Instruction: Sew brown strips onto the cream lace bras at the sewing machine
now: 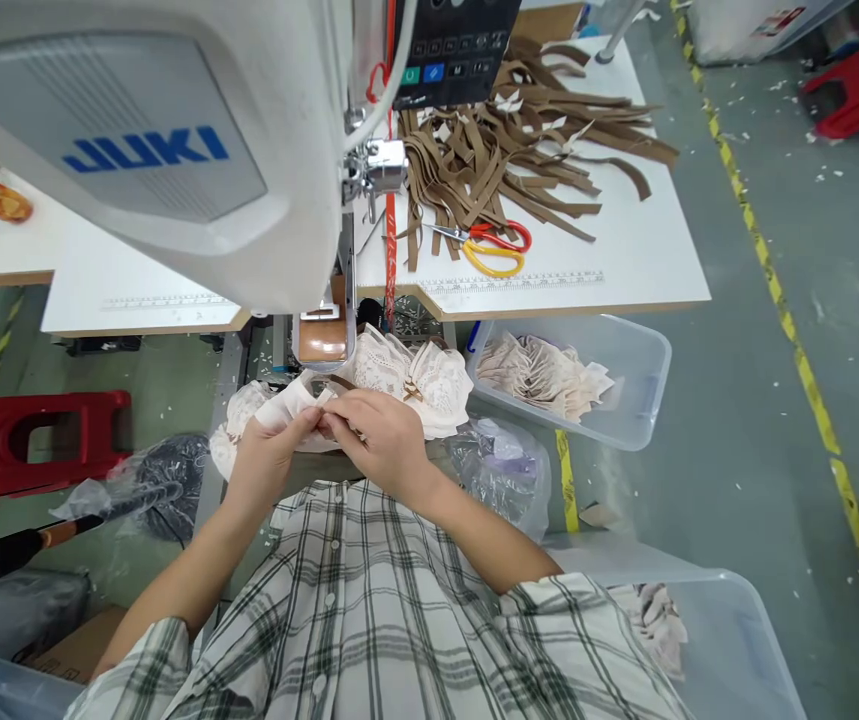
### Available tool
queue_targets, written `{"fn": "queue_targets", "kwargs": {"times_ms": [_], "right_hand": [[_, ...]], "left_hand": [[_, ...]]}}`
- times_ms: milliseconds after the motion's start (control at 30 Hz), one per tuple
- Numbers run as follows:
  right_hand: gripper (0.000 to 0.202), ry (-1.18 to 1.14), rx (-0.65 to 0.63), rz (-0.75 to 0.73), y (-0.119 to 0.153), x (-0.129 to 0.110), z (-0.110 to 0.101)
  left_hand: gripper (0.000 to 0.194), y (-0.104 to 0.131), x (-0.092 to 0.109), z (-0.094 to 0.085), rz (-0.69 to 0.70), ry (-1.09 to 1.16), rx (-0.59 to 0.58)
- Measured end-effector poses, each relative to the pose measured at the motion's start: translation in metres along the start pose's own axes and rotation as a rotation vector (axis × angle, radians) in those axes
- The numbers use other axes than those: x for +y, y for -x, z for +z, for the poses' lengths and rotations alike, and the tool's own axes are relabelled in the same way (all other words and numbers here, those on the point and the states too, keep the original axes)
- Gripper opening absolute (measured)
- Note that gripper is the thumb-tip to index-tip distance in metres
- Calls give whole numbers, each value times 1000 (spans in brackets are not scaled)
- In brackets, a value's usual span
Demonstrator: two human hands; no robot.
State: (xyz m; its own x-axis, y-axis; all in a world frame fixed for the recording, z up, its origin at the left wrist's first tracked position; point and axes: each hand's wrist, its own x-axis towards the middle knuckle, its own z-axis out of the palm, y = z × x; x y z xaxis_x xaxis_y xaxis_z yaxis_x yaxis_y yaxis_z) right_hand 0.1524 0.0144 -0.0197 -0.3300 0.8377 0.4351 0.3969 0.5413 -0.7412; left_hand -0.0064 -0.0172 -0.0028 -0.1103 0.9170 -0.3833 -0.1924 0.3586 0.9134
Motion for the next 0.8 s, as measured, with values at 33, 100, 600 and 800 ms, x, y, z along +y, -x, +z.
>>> {"fn": "queue_targets", "kwargs": {"times_ms": [33,100,600,800], "right_hand": [[11,-4,7,10,0,1,1],[11,-11,23,31,1,4,2],[6,-211,-381,284,-13,8,-26],[16,-161,-407,198,-11,10,-24]], "left_hand": [[24,0,0,1,22,-21,3],[28,1,0,3,46,-68,6],[24,12,-12,2,297,-464,89],[22,6,-1,4,223,-428,22]]}}
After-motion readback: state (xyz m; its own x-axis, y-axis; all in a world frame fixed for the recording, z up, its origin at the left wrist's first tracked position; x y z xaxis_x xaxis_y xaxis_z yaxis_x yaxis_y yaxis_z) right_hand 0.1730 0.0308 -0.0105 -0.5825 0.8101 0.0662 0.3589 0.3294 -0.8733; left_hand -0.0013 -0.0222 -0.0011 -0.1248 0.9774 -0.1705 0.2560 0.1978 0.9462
